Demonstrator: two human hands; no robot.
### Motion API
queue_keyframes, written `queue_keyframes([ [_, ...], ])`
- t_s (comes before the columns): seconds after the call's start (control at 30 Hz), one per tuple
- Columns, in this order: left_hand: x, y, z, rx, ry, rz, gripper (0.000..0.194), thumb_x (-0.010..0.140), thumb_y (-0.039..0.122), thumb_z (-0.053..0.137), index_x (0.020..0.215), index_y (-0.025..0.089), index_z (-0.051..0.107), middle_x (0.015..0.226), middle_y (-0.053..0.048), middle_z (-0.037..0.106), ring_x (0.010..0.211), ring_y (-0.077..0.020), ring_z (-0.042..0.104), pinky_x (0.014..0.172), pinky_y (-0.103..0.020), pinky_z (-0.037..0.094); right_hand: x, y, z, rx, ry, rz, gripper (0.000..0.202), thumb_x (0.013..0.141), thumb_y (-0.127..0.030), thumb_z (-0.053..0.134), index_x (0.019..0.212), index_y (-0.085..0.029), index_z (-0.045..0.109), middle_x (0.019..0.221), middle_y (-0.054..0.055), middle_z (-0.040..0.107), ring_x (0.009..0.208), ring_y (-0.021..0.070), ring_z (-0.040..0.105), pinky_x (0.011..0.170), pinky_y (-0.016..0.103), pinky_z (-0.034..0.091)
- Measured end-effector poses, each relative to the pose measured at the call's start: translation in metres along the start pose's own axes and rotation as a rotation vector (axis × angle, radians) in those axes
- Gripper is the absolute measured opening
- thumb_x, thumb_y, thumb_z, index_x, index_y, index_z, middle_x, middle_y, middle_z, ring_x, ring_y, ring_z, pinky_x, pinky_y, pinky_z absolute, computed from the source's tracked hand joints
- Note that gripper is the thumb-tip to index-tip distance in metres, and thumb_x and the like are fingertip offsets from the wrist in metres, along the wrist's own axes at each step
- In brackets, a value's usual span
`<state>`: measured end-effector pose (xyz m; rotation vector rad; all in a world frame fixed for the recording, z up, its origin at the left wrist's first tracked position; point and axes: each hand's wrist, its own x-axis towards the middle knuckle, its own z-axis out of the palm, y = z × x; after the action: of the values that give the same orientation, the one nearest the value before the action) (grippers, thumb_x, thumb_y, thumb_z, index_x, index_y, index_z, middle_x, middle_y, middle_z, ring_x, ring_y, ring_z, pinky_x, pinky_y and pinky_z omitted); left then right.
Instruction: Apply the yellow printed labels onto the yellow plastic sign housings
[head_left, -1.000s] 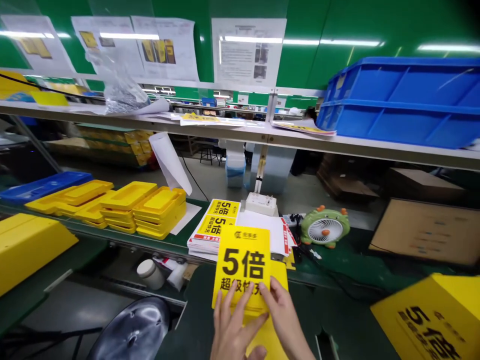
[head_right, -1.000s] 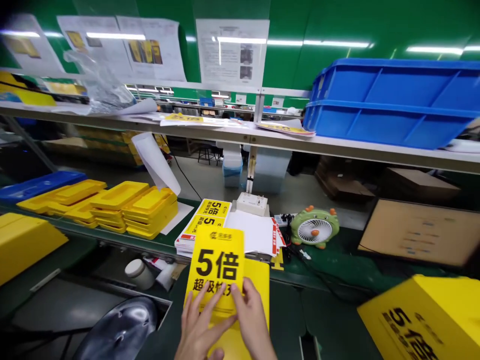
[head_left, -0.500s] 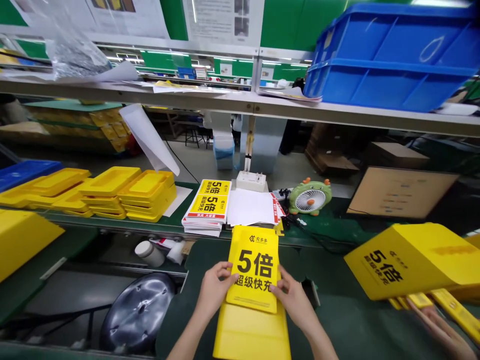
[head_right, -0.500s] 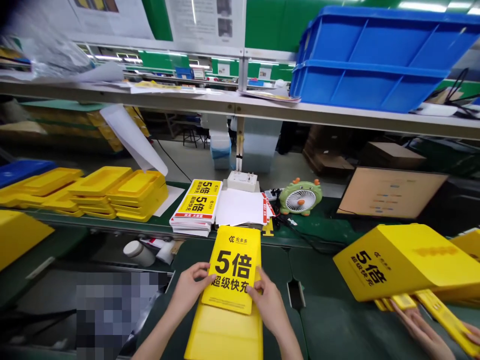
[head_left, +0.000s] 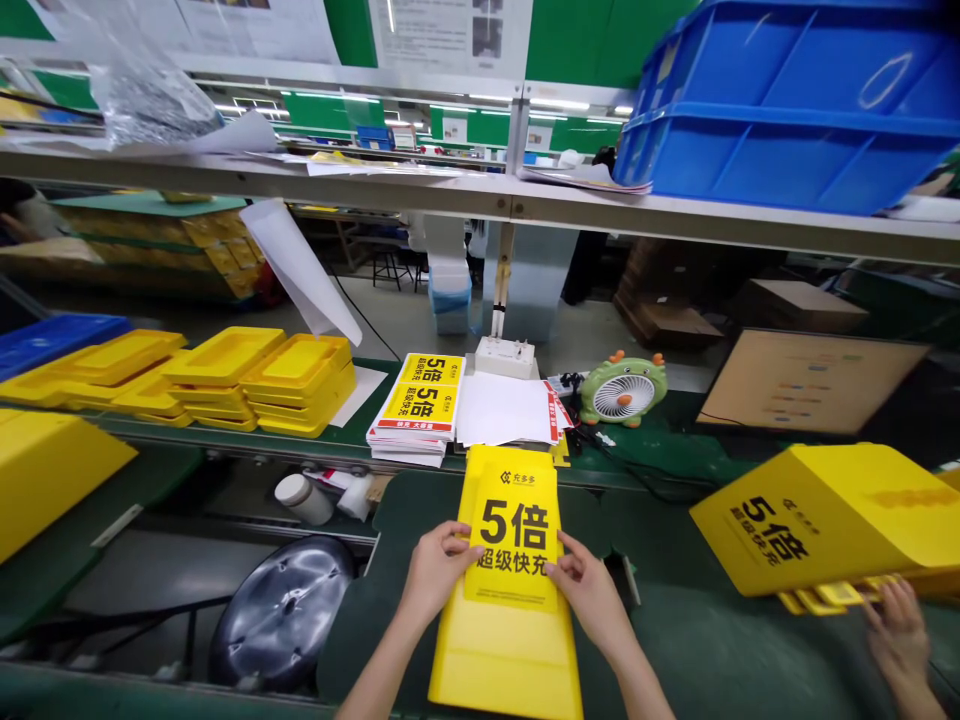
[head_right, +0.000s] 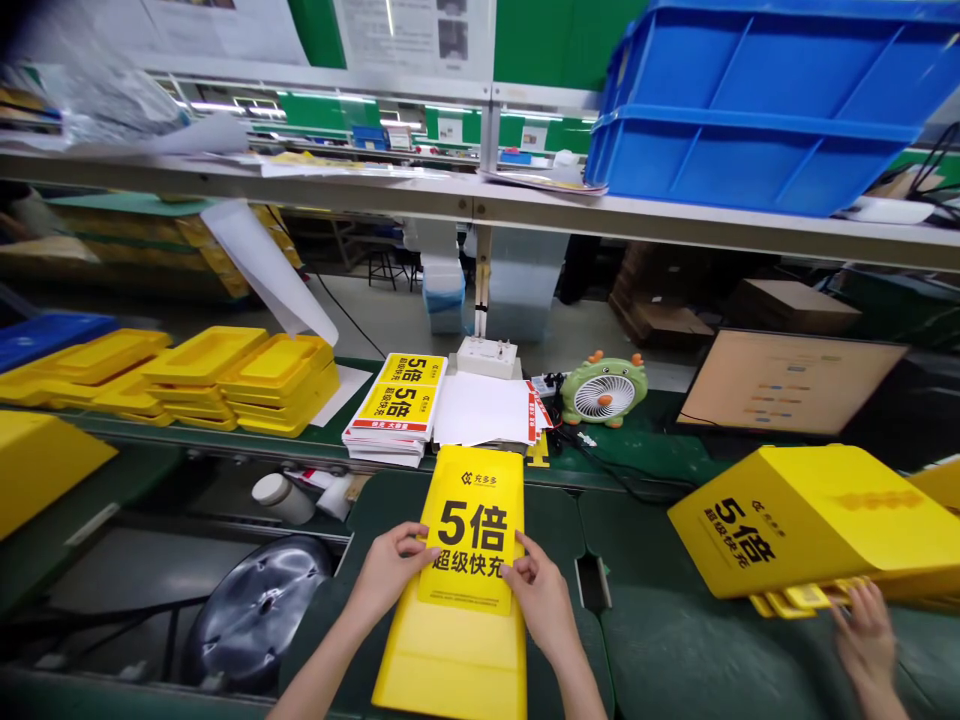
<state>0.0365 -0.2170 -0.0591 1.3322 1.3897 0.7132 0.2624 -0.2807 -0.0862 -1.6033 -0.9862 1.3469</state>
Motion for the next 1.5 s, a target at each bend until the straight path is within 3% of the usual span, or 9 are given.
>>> queue_keyframes([
  [0.7, 0.006, -0.011, 0.001, 0.050, 0.021, 0.005, 0.041, 0.064, 0.044, 0.067, 0.086, 0.013, 0.053, 0.065, -0.004, 0.062, 0.067, -0.0176, 0.058, 0.061, -0.022, 0.042, 0.006, 0.013, 0.002, -0.066, 0.063, -0.002, 0.066, 0.070, -0.049, 0.054, 0.123, -0.012, 0.039, 0.085, 0.002, 0.051, 0.080, 0.0113, 0.052, 0.070, 0.019, 0.043],
  [1.07, 0.004, -0.008, 0.000, 0.093, 0.018, 0.024, 0.039, 0.066, 0.045, 0.065, 0.085, 0.013, 0.053, 0.065, -0.004, 0.062, 0.068, -0.0188, 0.057, 0.061, -0.024, 0.042, 0.002, 0.007, 0.002, -0.086, 0.085, -0.022, 0.064, 0.071, -0.051, 0.054, 0.119, -0.012, 0.041, 0.085, 0.005, 0.051, 0.077, 0.0116, 0.050, 0.067, 0.019, 0.042],
  [1.13, 0.002, -0.005, -0.004, 0.109, 0.000, 0.035, 0.036, 0.069, 0.043, 0.063, 0.086, 0.013, 0.054, 0.069, -0.005, 0.063, 0.072, -0.0201, 0.058, 0.065, -0.026, 0.043, -0.004, 0.003, 0.002, -0.151, 0.099, -0.024, 0.060, 0.072, -0.051, 0.052, 0.117, -0.014, 0.042, 0.086, 0.005, 0.053, 0.077, 0.0118, 0.051, 0.069, 0.020, 0.043],
  [1.23, -0.008, 0.001, -0.010, 0.139, -0.053, 0.069, 0.032, 0.074, 0.040, 0.057, 0.092, 0.013, 0.059, 0.088, -0.008, 0.064, 0.094, -0.0226, 0.055, 0.084, -0.029, 0.041, -0.018, 0.001, 0.003, -0.319, 0.150, -0.044, 0.053, 0.077, -0.051, 0.046, 0.122, -0.024, 0.039, 0.097, 0.002, 0.055, 0.091, 0.0122, 0.052, 0.081, 0.023, 0.043],
  [1.3, -0.023, 0.003, -0.009, 0.169, -0.056, 0.080, 0.047, 0.079, 0.040, 0.051, 0.118, 0.015, 0.049, 0.107, -0.009, 0.059, 0.111, -0.0227, 0.047, 0.093, -0.031, 0.037, -0.029, 0.006, 0.004, -0.417, 0.183, -0.085, 0.057, 0.081, -0.053, 0.037, 0.132, -0.031, 0.025, 0.117, 0.000, 0.047, 0.112, 0.0135, 0.043, 0.096, 0.028, 0.039],
  [1.33, -0.032, 0.001, -0.005, 0.208, -0.010, 0.085, 0.058, 0.081, 0.040, 0.048, 0.132, 0.016, 0.034, 0.118, -0.011, 0.052, 0.117, -0.0228, 0.041, 0.096, -0.034, 0.035, -0.034, 0.011, 0.005, -0.457, 0.199, -0.095, 0.061, 0.082, -0.054, 0.033, 0.137, -0.033, 0.015, 0.130, -0.001, 0.036, 0.123, 0.0152, 0.033, 0.102, 0.032, 0.034],
  [1.4, -0.051, -0.005, 0.008, 0.344, 0.173, 0.131, 0.071, 0.086, 0.039, 0.040, 0.141, 0.018, 0.000, 0.136, -0.013, 0.032, 0.126, -0.0238, 0.028, 0.100, -0.041, 0.033, -0.042, 0.022, 0.005, -0.496, 0.235, -0.061, 0.070, 0.081, -0.058, 0.028, 0.140, -0.031, 0.001, 0.142, -0.004, 0.009, 0.133, 0.0200, 0.011, 0.108, 0.042, 0.024],
  [1.47, -0.065, -0.015, 0.025, 0.584, 0.284, 0.319, 0.068, 0.088, 0.034, 0.035, 0.141, 0.020, -0.006, 0.143, -0.010, 0.016, 0.131, -0.0255, 0.017, 0.101, -0.046, 0.030, -0.050, 0.030, 0.008, -0.450, 0.277, -0.017, 0.074, 0.081, -0.061, 0.026, 0.141, -0.025, 0.004, 0.143, -0.002, 0.004, 0.134, 0.0236, 0.007, 0.108, 0.045, 0.024],
  [1.5, -0.069, -0.019, 0.034, 0.719, 0.244, 0.466, 0.065, 0.089, 0.031, 0.033, 0.142, 0.023, -0.004, 0.144, -0.007, 0.015, 0.131, -0.0256, 0.016, 0.101, -0.047, 0.032, -0.053, 0.032, 0.011, -0.406, 0.293, -0.010, 0.074, 0.081, -0.061, 0.027, 0.141, -0.023, 0.009, 0.142, 0.002, 0.011, 0.133, 0.0243, 0.013, 0.107, 0.043, 0.027],
])
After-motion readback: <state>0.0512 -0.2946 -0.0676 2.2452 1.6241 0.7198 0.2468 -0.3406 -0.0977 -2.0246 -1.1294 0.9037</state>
